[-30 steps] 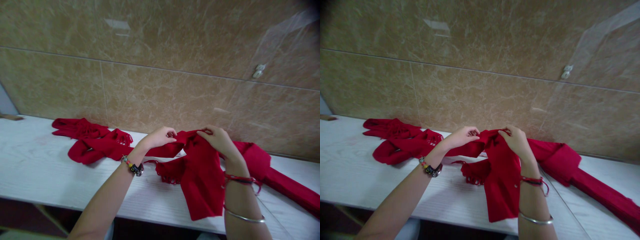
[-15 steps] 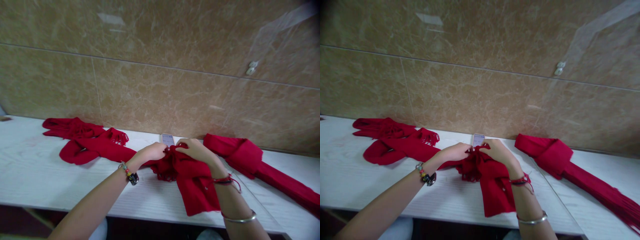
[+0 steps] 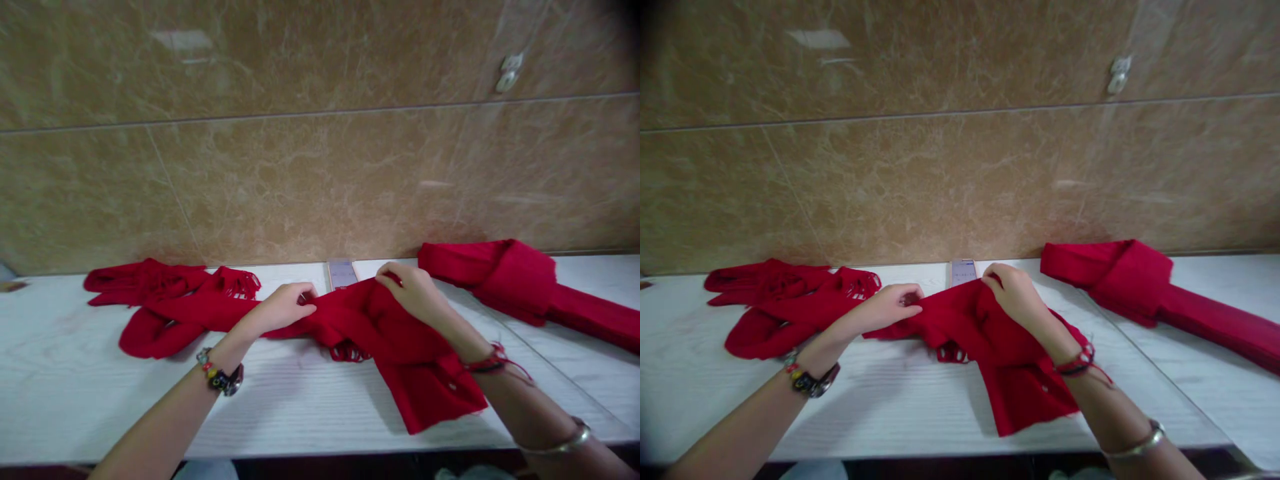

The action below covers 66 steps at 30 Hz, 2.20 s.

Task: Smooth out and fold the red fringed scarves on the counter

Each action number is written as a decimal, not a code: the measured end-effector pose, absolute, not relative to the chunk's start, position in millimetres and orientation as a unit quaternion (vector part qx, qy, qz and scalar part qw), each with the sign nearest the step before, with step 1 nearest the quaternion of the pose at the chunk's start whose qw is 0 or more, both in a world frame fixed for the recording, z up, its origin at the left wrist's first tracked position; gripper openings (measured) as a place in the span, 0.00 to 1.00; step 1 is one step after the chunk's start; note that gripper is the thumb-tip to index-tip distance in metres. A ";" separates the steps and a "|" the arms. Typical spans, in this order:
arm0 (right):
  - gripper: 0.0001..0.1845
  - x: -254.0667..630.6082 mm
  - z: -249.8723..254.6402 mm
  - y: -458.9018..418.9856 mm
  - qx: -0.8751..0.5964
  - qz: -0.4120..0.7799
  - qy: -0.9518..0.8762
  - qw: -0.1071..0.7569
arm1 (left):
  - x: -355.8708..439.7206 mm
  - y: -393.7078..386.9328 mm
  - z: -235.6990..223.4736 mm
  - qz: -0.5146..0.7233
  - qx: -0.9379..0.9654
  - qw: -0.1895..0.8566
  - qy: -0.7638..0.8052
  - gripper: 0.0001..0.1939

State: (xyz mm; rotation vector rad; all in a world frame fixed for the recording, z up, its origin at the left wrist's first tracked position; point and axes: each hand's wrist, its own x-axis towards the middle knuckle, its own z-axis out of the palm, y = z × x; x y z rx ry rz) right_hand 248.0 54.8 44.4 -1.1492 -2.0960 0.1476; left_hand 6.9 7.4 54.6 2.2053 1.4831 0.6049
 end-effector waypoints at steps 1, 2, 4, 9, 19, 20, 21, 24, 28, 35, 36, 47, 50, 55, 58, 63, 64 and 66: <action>0.06 245.0 50.5 55.4 -0.437 0.056 -0.828 0.348 | 9.6 8.7 56.3 0.220 0.793 0.202 0.531 0.05; 0.07 240.9 55.9 54.1 -0.418 0.062 -0.844 0.331 | 12.2 8.7 57.3 0.223 0.793 0.196 0.532 0.05; 0.12 229.9 63.1 47.0 -0.365 0.088 -0.876 0.303 | 15.9 5.7 56.6 0.228 0.788 0.188 0.539 0.05; 0.16 202.1 53.2 33.0 -0.274 0.142 -0.924 0.224 | 15.5 -5.6 46.1 0.265 0.783 0.174 0.534 0.05; 0.05 195.5 38.9 43.7 -0.290 0.145 -0.899 0.294 | 8.5 -0.1 31.8 0.292 0.777 0.193 0.523 0.06; 0.05 196.8 40.1 44.0 -0.304 0.147 -0.887 0.314 | 6.8 1.3 31.0 0.289 0.770 0.210 0.528 0.07; 0.05 198.3 40.7 44.8 -0.316 0.148 -0.877 0.331 | 5.4 2.4 30.4 0.288 0.764 0.223 0.533 0.07; 0.05 202.5 39.2 49.2 -0.351 0.146 -0.857 0.346 | 3.7 3.1 29.3 0.293 0.752 0.231 0.544 0.08; 0.04 204.5 36.8 49.7 -0.348 0.127 -0.866 0.337 | 7.8 2.6 27.5 0.261 0.764 0.216 0.548 0.04; 0.10 201.7 34.2 38.0 -0.288 0.068 -0.909 0.293 | 14.4 2.1 31.9 0.269 0.802 0.160 0.508 0.05; 0.07 201.7 33.9 38.1 -0.297 0.062 -0.906 0.294 | 14.2 1.2 33.0 0.268 0.814 0.167 0.488 0.06; 0.06 204.6 38.0 41.7 -0.384 0.139 -0.824 0.393 | 2.8 1.7 20.4 0.253 0.806 0.058 0.532 0.09; 0.08 202.5 32.1 43.2 -0.354 0.089 -0.853 0.374 | 6.9 1.1 15.8 0.240 0.803 0.019 0.545 0.08; 0.06 196.1 28.3 38.8 -0.296 0.028 -0.904 0.308 | 14.8 -0.5 13.5 0.267 0.801 0.018 0.535 0.10; 0.07 196.0 30.8 37.5 -0.317 0.048 -0.895 0.311 | 15.2 -0.5 12.1 0.303 0.795 0.025 0.525 0.08; 0.06 203.3 38.3 40.4 -0.376 0.139 -0.830 0.389 | 11.6 3.7 10.5 0.327 0.780 -0.030 0.533 0.06; 0.06 205.1 38.9 42.1 -0.388 0.145 -0.820 0.394 | 10.8 4.8 10.7 0.325 0.777 -0.050 0.536 0.06; 0.06 207.7 38.0 45.9 -0.409 0.132 -0.814 0.391 | 9.4 6.4 11.0 0.314 0.776 -0.083 0.541 0.07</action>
